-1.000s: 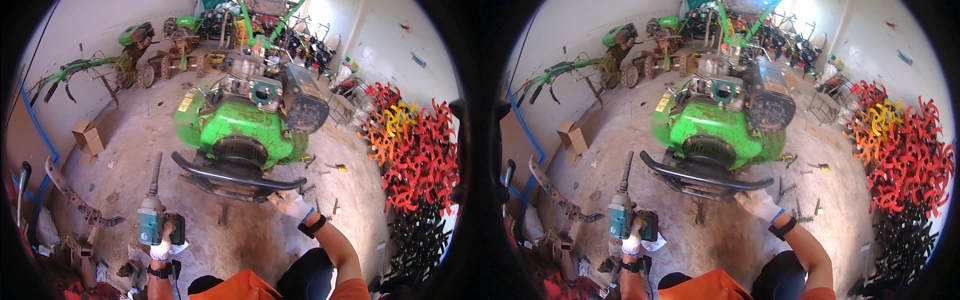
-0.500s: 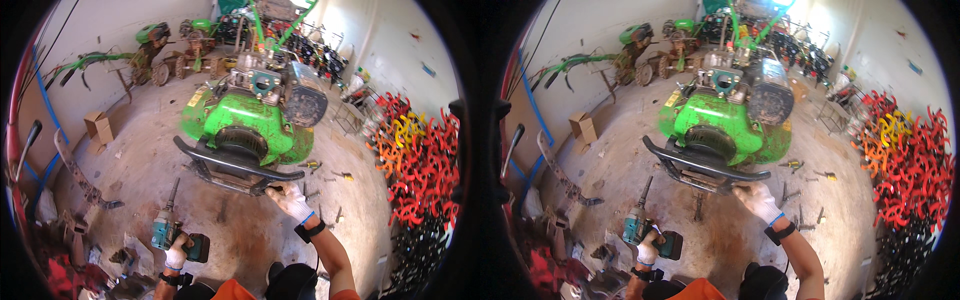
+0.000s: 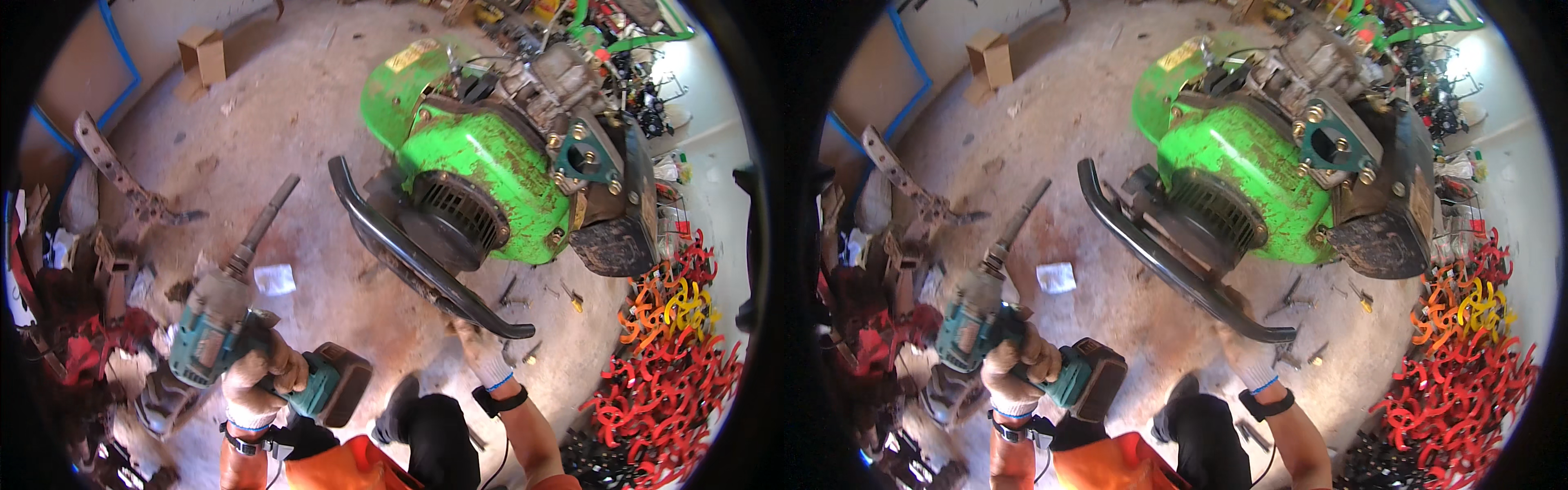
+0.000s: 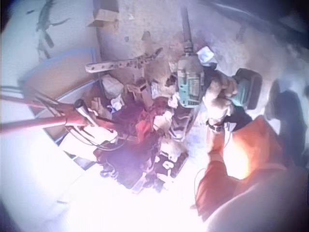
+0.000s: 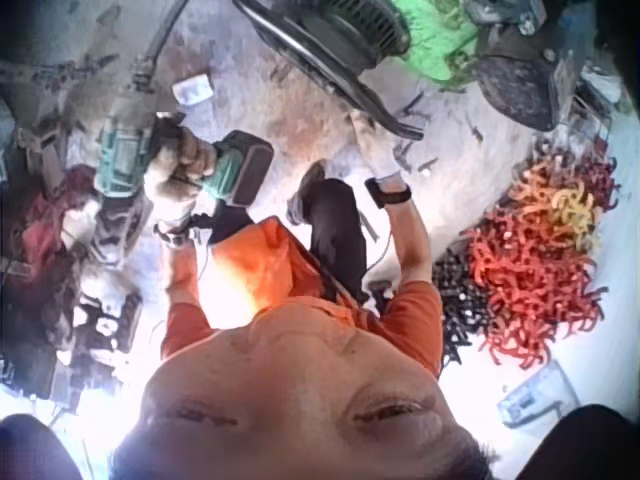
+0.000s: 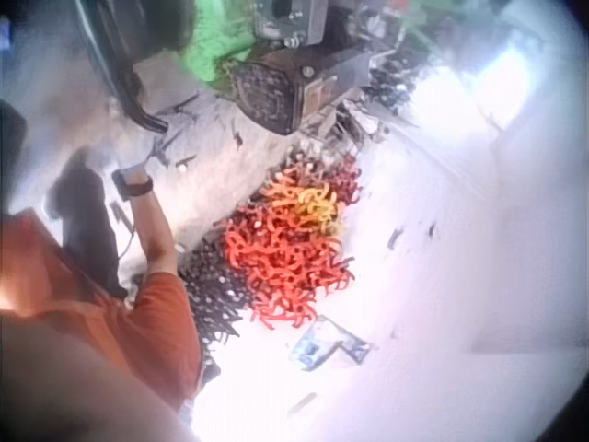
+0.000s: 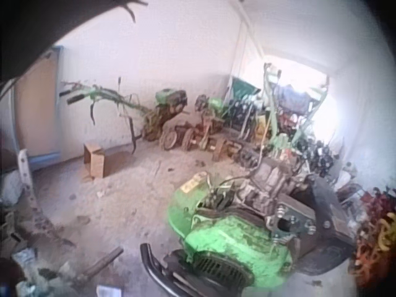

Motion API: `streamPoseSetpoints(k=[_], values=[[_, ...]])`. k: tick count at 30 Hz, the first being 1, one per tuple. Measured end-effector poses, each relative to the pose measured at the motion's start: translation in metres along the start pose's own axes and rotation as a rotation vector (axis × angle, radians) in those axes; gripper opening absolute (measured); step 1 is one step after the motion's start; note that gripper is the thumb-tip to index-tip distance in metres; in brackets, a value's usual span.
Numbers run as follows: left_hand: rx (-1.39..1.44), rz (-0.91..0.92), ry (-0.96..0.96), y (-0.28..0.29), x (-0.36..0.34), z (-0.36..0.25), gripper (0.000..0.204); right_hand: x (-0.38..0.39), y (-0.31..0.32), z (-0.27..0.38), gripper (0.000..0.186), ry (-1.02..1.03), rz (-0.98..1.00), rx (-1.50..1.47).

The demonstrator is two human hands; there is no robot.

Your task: The person disassembles a green walk-behind lawnmower in a workshop. They remove the handle assembly, detach the engine cover, and use a cordless impact driver to remove bolts from the engine and deck. The person repeatedly repositions the mower and uses both hands to stabilize and manipulate components.

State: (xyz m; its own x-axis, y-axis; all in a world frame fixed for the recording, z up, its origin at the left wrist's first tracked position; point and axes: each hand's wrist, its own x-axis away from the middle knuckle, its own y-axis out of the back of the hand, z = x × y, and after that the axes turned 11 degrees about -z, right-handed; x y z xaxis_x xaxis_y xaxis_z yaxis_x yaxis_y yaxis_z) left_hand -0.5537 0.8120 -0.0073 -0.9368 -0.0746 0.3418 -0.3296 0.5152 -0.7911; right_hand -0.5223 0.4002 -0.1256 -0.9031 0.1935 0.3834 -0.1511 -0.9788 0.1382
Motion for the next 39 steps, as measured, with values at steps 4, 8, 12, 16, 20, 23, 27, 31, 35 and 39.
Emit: streamPoseSetpoints(k=[4, 8, 12, 16, 20, 23, 27, 31, 35, 39], values=[[0.207, -0.031, 0.107, -0.062, 0.027, -0.001, 0.061, 0.073, 0.001, 0.066, 0.07, -0.258, 0.398, -0.075], [0.446, -0.073, 0.271, -0.109, 0.024, 0.007, 0.06, 0.115, -0.012, 0.152, 0.09, -0.486, 0.577, -0.393], [0.571, -0.082, 0.301, -0.146, 0.005, 0.008, 0.055, 0.106, -0.016, 0.234, 0.126, -0.484, 0.571, -0.437], [0.681, -0.129, 0.376, -0.166, -0.017, 0.007, 0.055, 0.093, -0.027, 0.281, 0.138, -0.634, 0.482, -0.264], [0.904, -0.157, 0.504, -0.166, -0.044, 0.006, 0.058, 0.082, -0.043, 0.295, 0.128, -0.551, 0.51, -0.524], [0.879, -0.161, 0.503, -0.172, -0.054, 0.006, 0.058, 0.073, -0.049, 0.303, 0.109, -0.376, 0.533, -0.43], [0.816, -0.288, 0.549, -0.188, -0.059, -0.001, 0.065, 0.068, -0.041, 0.324, 0.098, -0.488, 0.541, -0.264], [0.743, -0.422, 0.61, -0.21, -0.061, -0.008, 0.068, 0.064, -0.023, 0.352, 0.093, -0.445, 0.493, -0.117], [0.777, -0.552, 0.618, -0.23, -0.066, -0.013, 0.067, 0.051, -0.014, 0.376, 0.088, -0.432, 0.473, -0.017], [0.845, -0.644, 0.649, -0.241, -0.071, -0.017, 0.065, 0.037, -0.025, 0.394, 0.092, -0.453, 0.514, 0.026]])
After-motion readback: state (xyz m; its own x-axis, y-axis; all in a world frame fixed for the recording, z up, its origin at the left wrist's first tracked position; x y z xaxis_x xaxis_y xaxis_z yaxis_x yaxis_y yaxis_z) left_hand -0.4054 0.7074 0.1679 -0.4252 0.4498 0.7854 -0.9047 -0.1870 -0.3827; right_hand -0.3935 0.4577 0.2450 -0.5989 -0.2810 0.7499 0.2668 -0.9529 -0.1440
